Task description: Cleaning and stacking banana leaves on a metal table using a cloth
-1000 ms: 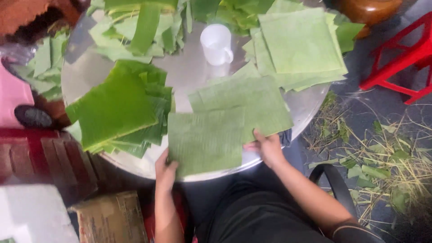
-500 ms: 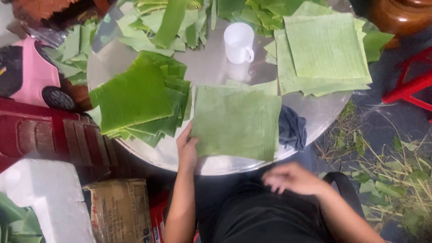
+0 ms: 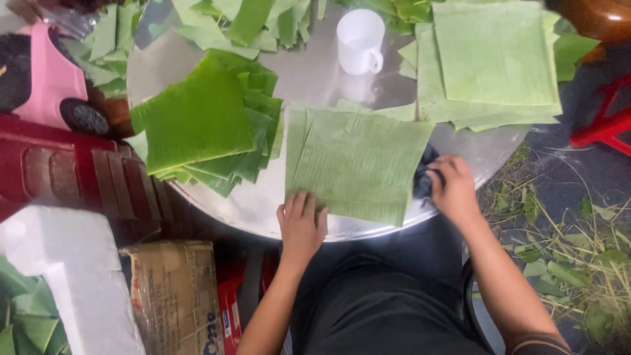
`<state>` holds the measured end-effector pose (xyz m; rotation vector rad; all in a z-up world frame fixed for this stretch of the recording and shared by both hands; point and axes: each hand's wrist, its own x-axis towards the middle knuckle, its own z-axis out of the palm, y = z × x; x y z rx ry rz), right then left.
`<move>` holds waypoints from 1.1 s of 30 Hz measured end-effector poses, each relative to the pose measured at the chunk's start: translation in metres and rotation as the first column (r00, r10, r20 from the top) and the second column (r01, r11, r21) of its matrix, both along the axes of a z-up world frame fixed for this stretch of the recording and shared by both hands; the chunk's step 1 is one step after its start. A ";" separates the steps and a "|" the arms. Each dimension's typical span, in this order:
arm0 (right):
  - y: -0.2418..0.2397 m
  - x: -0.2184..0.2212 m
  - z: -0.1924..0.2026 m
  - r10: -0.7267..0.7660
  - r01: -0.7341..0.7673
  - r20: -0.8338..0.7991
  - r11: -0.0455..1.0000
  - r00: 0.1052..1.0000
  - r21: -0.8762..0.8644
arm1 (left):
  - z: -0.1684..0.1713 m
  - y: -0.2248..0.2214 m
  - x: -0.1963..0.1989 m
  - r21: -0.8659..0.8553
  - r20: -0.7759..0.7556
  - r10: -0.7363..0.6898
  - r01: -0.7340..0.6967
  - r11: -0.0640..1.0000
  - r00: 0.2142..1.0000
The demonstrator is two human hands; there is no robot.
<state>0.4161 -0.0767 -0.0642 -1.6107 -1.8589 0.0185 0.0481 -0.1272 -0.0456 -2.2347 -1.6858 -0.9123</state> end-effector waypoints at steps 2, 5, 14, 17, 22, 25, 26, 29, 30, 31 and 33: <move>0.005 0.008 0.001 0.002 -0.006 -0.105 0.999 0.994 -0.040 | -0.014 0.007 -0.010 -0.015 0.002 0.047 -0.047 0.999 0.999; -0.009 0.044 0.022 -0.158 0.161 -0.266 0.987 0.951 -0.010 | 0.007 0.007 -0.020 -0.059 0.171 -0.078 0.089 0.994 0.982; -0.043 -0.126 0.088 0.151 -0.034 -0.665 0.982 0.732 0.186 | 0.096 0.044 0.150 0.250 0.961 -0.185 0.365 0.897 -0.205; -0.039 -0.151 0.111 0.365 -0.271 -0.762 0.928 0.535 0.254 | 0.056 0.079 0.158 0.130 0.574 0.528 0.706 0.696 -0.626; -0.033 -0.149 0.107 0.293 -0.175 -0.838 0.955 0.460 0.238 | 0.083 0.053 0.140 0.011 0.994 -0.074 0.593 0.805 0.081; -0.023 -0.148 0.118 0.299 -0.132 -0.837 0.954 0.458 0.269 | 0.120 0.032 0.130 -0.004 0.872 -0.263 0.543 0.840 0.413; -0.021 -0.148 0.122 0.295 -0.117 -0.846 0.955 0.445 0.272 | 0.134 0.023 0.128 -0.027 0.901 -0.224 0.564 0.825 0.371; -0.005 -0.138 0.129 0.263 -0.100 -0.822 0.964 0.505 0.247 | 0.086 0.022 0.115 -0.121 0.962 -0.079 0.663 0.739 0.263; 0.000 -0.135 0.131 0.265 -0.097 -0.821 0.963 0.506 0.251 | 0.089 0.019 0.109 -0.118 0.961 -0.083 0.665 0.738 0.263; 0.003 -0.132 0.132 0.225 -0.179 -0.893 0.970 0.390 0.166 | 0.092 0.015 0.103 -0.073 0.988 -0.038 0.684 0.726 0.147; 0.011 -0.126 0.143 0.167 -0.268 -0.948 0.959 0.273 0.092 | 0.080 0.017 0.092 -0.027 1.000 0.009 0.699 0.715 0.029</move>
